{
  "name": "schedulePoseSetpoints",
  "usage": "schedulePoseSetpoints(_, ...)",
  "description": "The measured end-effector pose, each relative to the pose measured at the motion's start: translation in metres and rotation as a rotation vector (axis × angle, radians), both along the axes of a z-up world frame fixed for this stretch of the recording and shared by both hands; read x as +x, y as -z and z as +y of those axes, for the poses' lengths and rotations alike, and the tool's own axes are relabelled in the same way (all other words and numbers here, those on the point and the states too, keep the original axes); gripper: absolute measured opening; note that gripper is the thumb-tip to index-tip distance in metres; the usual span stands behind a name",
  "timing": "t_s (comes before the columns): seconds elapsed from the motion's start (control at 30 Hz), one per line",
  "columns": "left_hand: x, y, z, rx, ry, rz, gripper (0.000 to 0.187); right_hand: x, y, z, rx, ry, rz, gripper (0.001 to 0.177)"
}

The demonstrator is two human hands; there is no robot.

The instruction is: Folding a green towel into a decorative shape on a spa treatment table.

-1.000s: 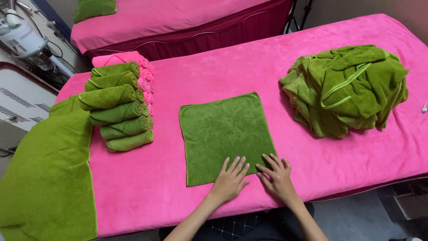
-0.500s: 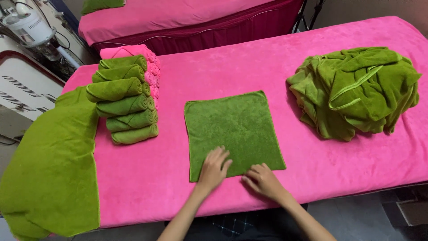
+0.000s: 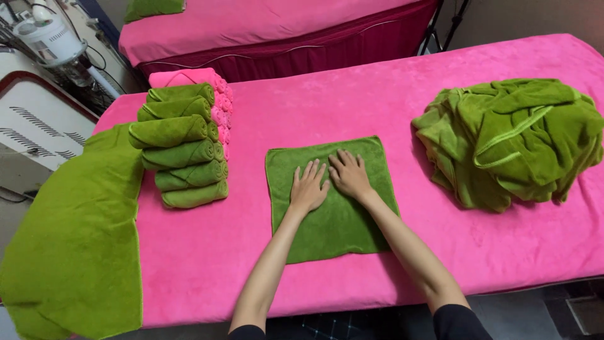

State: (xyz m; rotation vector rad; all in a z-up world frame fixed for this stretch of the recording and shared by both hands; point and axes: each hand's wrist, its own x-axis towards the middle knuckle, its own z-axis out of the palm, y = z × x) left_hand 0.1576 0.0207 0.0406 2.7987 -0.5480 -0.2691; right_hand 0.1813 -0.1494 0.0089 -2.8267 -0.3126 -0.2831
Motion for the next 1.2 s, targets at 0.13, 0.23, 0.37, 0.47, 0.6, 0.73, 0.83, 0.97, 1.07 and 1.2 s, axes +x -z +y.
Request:
schedulePoseSetpoints(0.13, 0.029, 0.002, 0.012, 0.0, 0.006, -0.007, 0.065, 0.03, -0.003, -0.007, -0.042, 0.041, 0.116, 0.052)
schedulePoseSetpoints(0.23, 0.051, 0.001, 0.033, -0.012, 0.053, -0.024, 0.066, 0.041, -0.008, -0.016, -0.097, 0.058, 0.224, 0.057)
schedulePoseSetpoints(0.37, 0.075, 0.004, 0.055, 0.053, -0.006, -0.065, 0.067, 0.04, -0.014, -0.017, -0.135, 0.077, 0.22, 0.058)
schedulePoseSetpoints(0.47, 0.076, 0.006, 0.051, 0.087, -0.061, -0.075, 0.067, 0.026, -0.018, -0.002, -0.136, 0.144, 0.179, 0.057)
schedulePoseSetpoints(0.6, 0.067, 0.006, 0.041, 0.091, -0.171, -0.037, 0.067, 0.002, 0.0, 0.021, -0.087, 0.178, -0.041, 0.053)
schedulePoseSetpoints(0.73, 0.039, 0.029, 0.023, 0.034, -0.25, -0.118, 0.06, -0.057, 0.003, 0.038, -0.09, 0.063, -0.093, 0.054)
schedulePoseSetpoints(0.83, 0.002, 0.054, 0.014, -0.053, -0.193, -0.342, 0.056, -0.109, -0.002, 0.04, -0.085, -0.079, -0.055, 0.055)
schedulePoseSetpoints(0.97, -0.055, 0.068, 0.012, -0.158, 0.005, -0.426, 0.052, -0.154, 0.009, 0.022, -0.106, -0.193, -0.056, 0.061)
schedulePoseSetpoints(1.07, -0.081, 0.081, 0.019, -0.154, 0.051, -0.491, 0.054, -0.176, 0.022, 0.012, -0.108, -0.195, -0.163, 0.064)
schedulePoseSetpoints(1.2, -0.105, 0.08, 0.023, -0.144, 0.077, -0.546, 0.057, -0.193, 0.04, 0.012, -0.165, -0.083, -0.323, 0.066)
